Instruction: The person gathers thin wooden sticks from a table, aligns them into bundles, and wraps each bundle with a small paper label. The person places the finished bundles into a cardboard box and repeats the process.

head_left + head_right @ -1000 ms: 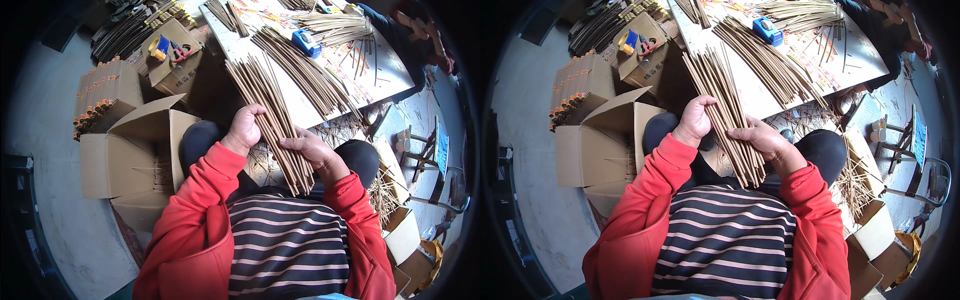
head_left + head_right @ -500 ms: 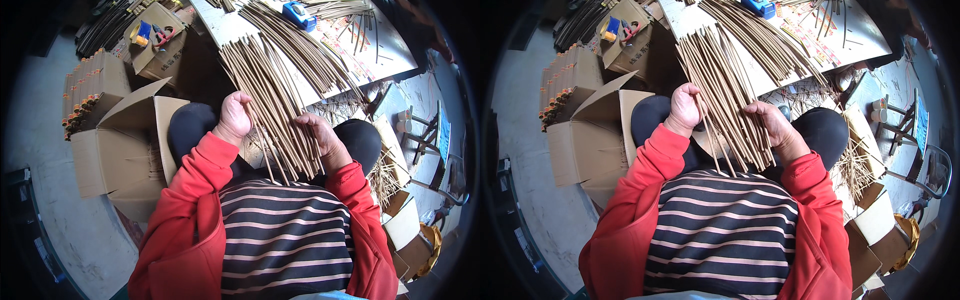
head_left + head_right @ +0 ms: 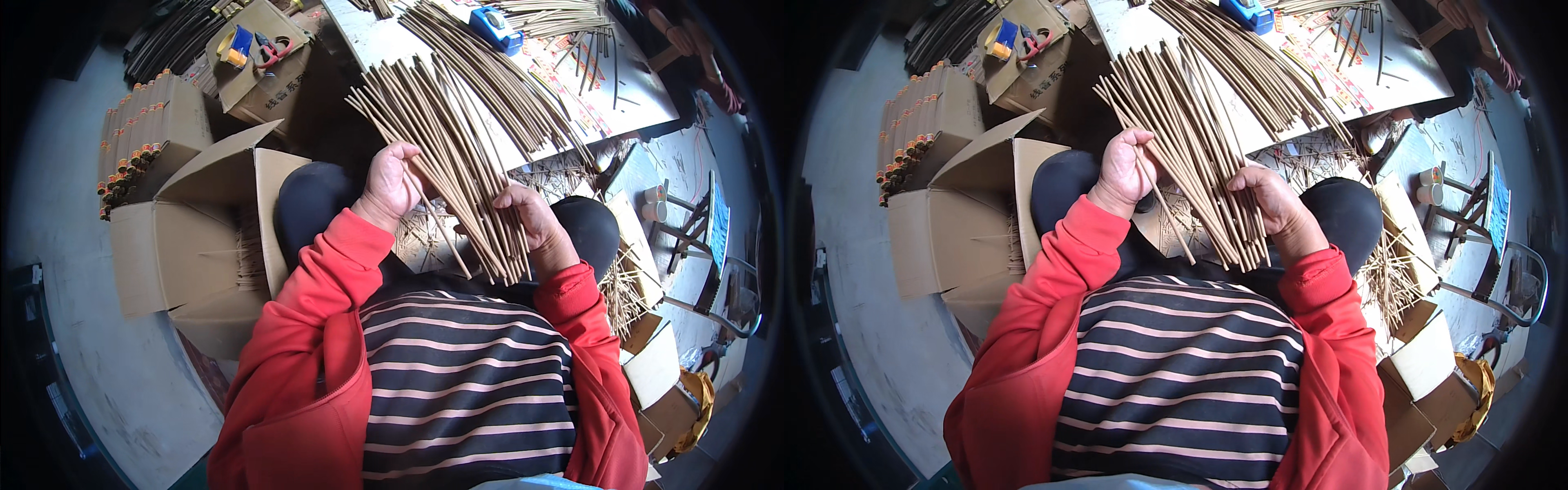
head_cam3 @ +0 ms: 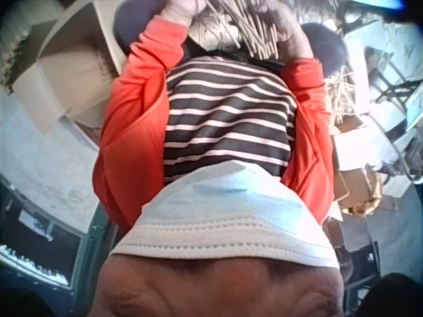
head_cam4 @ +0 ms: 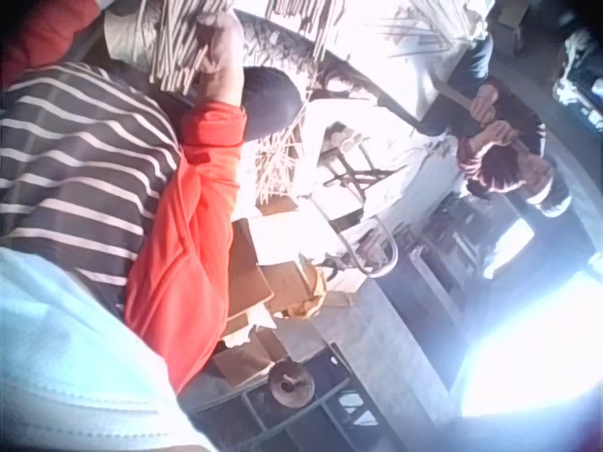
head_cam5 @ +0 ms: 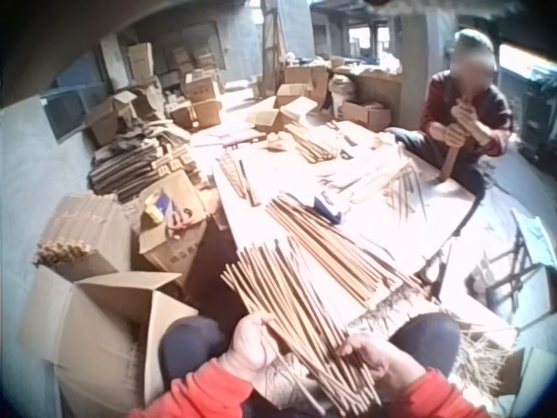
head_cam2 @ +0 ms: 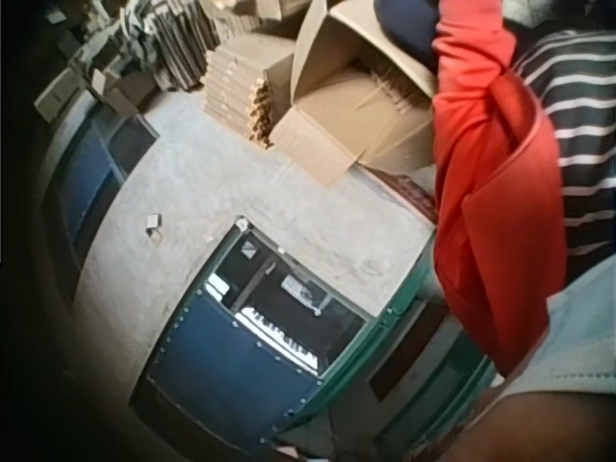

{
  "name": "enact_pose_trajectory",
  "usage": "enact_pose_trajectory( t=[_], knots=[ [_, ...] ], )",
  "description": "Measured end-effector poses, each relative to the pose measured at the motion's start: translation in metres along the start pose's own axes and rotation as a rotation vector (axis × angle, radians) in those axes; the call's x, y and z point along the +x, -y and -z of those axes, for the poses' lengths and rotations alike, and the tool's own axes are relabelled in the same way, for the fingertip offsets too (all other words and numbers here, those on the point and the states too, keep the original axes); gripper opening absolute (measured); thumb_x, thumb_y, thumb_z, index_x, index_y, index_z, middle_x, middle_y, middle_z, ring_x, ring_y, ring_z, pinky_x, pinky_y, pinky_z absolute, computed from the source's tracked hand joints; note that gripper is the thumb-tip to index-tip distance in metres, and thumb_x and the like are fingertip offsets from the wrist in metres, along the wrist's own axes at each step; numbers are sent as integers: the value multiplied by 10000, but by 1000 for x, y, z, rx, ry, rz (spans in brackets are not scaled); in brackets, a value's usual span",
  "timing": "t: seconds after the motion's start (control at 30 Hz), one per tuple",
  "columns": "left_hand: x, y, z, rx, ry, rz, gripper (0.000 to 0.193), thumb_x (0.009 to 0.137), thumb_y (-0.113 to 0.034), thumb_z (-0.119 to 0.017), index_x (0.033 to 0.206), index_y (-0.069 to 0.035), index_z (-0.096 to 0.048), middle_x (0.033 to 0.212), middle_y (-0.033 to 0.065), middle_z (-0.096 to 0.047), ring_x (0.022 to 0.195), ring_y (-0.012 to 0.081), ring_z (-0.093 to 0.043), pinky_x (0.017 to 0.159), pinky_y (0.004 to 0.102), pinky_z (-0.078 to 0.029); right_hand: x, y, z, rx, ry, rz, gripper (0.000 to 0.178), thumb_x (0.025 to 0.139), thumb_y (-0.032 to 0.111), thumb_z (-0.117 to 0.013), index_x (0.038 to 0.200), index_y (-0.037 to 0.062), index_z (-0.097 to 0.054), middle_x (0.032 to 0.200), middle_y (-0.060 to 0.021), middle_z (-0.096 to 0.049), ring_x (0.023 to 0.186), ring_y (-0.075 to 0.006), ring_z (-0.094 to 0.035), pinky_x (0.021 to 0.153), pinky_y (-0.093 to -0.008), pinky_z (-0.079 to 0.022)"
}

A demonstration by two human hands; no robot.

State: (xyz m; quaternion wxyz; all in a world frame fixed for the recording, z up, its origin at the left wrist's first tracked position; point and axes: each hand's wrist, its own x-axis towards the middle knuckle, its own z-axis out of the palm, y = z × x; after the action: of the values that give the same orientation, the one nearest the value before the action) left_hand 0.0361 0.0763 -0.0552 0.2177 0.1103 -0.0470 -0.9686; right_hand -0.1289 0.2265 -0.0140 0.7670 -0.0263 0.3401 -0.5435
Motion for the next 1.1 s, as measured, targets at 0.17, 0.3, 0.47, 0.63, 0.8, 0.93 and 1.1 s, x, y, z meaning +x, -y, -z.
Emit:
enact_pose_trajectory(
  t=[0.17,0.3,0.47,0.63,0.8,0.93,1.1],
  knots=[
    [3,1,11,117,-105,-58,298,802,-57,-386,1043,67,-510,1032,188,-602,960,320,-589,898,461,-454,3,-4,10,37,-69,26,493,689,-25,-406,1180,-40,-442,903,-198,-608,701,-270,-641,658,-380,-560],
    [5,-5,40,96,12,-69,252,760,15,-395,967,50,-535,912,162,-617,859,294,-619,788,426,-522,5,-7,10,52,5,8,476,691,-34,-398,1162,-20,-459,941,-179,-602,772,-274,-635,713,-413,-551],
    [-2,4,0,212,-163,-121,234,713,55,-404,897,68,-548,910,167,-615,844,281,-623,827,409,-515,-1,-3,-1,18,55,32,583,720,-20,-386,1301,22,-366,1068,-178,-574,866,-260,-633,764,-390,-542],
    [0,11,-16,248,-243,-69,191,841,-17,-532,1022,42,-554,997,147,-619,916,259,-618,844,401,-511,2,-5,4,-40,85,24,369,892,89,-436,1249,2,-410,1022,-142,-603,881,-219,-631,745,-371,-551],
    [6,16,-21,380,-325,-106,268,753,97,-526,1020,96,-548,942,177,-620,841,299,-631,784,431,-531,7,-8,20,-69,57,66,298,917,163,-486,1169,4,-493,1019,-126,-608,885,-213,-624,787,-365,-530],
    [7,12,-12,290,-358,-49,207,770,71,-516,971,109,-549,931,184,-620,829,298,-633,787,431,-531,4,-5,5,-116,72,79,304,930,119,-429,1213,6,-432,1065,-112,-577,919,-196,-606,801,-344,-521],
    [10,18,-14,308,-305,-25,206,829,-12,-543,1021,58,-558,966,147,-627,874,261,-628,820,405,-517,6,-4,5,-122,34,81,320,941,148,-408,1216,-14,-428,1075,-130,-579,918,-200,-611,799,-338,-520]
  ],
)
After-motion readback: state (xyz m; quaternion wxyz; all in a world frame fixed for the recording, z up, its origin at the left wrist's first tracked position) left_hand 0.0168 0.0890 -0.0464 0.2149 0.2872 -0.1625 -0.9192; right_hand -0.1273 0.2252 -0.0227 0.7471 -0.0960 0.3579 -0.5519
